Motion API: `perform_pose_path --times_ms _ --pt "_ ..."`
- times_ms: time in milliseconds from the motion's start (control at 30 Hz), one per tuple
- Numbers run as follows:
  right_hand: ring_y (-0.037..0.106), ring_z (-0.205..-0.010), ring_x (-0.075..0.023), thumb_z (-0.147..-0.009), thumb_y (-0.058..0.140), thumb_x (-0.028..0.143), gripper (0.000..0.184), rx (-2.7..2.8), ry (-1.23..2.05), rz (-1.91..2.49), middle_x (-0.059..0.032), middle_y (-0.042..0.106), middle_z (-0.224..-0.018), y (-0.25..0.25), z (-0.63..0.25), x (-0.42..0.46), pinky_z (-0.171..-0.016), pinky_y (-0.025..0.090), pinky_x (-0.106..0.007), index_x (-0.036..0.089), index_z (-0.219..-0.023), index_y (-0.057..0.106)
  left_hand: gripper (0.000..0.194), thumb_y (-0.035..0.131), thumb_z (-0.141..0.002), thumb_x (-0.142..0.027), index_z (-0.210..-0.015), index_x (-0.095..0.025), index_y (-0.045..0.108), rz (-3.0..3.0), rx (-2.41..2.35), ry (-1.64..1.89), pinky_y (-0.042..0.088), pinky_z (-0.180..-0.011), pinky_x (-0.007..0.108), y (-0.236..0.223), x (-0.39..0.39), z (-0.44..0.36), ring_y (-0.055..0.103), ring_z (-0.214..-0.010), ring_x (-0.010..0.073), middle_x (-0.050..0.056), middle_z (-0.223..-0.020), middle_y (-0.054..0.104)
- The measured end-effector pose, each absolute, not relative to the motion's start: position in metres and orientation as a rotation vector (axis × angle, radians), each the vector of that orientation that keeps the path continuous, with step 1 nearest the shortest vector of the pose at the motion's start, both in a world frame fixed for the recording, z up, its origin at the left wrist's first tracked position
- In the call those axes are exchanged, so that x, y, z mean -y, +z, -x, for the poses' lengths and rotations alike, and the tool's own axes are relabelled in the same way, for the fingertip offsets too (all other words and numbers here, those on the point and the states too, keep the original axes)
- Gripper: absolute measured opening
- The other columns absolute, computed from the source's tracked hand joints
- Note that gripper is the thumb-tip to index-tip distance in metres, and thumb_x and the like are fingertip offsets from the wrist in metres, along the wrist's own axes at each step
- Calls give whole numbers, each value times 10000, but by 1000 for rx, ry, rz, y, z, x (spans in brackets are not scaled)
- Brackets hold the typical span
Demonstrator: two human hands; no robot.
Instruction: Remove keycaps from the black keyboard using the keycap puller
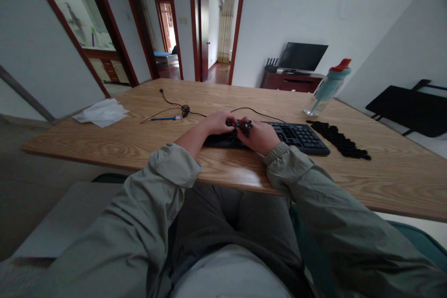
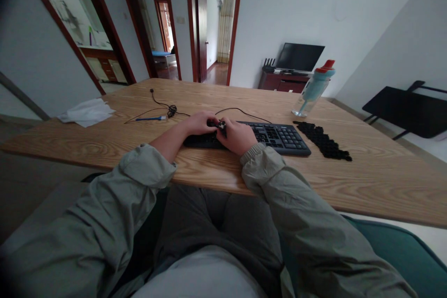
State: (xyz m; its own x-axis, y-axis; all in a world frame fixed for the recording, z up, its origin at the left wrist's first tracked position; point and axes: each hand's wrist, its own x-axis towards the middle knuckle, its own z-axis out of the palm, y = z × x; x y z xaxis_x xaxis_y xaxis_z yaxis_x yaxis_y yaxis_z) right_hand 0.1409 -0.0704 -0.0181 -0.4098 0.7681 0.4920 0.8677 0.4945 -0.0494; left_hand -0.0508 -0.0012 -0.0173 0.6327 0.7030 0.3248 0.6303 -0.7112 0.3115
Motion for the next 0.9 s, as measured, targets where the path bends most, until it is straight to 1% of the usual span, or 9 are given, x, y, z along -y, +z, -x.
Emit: perform_pose_path --times_ms 100,233,333,467,667,800,900 --pt "632 -709 -230 -893 472 408 322 2274 -260 1325 -111 701 -880 -19 -140 69 -622 374 -300 182 -1068 621 239 613 -758 -192 -949 -169 756 -2690 -1149 681 490 -807 287 -18 0 51 633 -842 182 52 -915 726" --pt "623 -722 -226 -879 495 372 267 2220 -82 1257 -110 693 -820 -17 -142 60 -654 402 -307 164 -922 656 283 556 -753 -142 -938 -176 767 -2700 -1238 687 487 -823 302 -19 -1 51 630 -877 201 62 -926 716" --pt "600 -666 -203 -868 504 373 268 2175 36 1229 -100 680 -770 -16 -144 53 -627 399 -300 160 -825 661 324 536 -742 -114 -940 -202 776 -2693 -1267 653 484 -825 298 -19 -2 51 625 -876 199 52 -923 709" --pt "573 -608 -186 -855 514 409 300 2137 101 1256 -87 658 -712 -16 -143 47 -581 375 -294 161 -752 647 339 528 -746 -117 -946 -226 778 -2682 -1271 617 481 -829 296 -20 -4 50 625 -863 197 40 -916 711" --pt "543 -587 -167 -843 520 402 298 2174 175 1230 -69 637 -671 -8 -142 39 -566 362 -286 158 -722 640 309 539 -742 -129 -930 -204 772 -2668 -1259 641 485 -823 313 -22 -6 50 629 -877 214 55 -936 720" --pt "554 -598 -158 -842 534 405 309 2195 243 1241 -67 646 -677 0 -141 33 -559 358 -269 140 -730 647 301 539 -743 -127 -934 -204 759 -2646 -1270 605 489 -833 294 -19 -2 49 636 -877 192 39 -947 727" --pt "584 -644 -169 -858 536 429 339 2215 289 1223 -76 671 -713 2 -140 29 -593 385 -262 130 -774 675 287 549 -743 -125 -959 -161 734 -2595 -1230 671 496 -843 292 -17 2 47 639 -868 181 54 -953 728"
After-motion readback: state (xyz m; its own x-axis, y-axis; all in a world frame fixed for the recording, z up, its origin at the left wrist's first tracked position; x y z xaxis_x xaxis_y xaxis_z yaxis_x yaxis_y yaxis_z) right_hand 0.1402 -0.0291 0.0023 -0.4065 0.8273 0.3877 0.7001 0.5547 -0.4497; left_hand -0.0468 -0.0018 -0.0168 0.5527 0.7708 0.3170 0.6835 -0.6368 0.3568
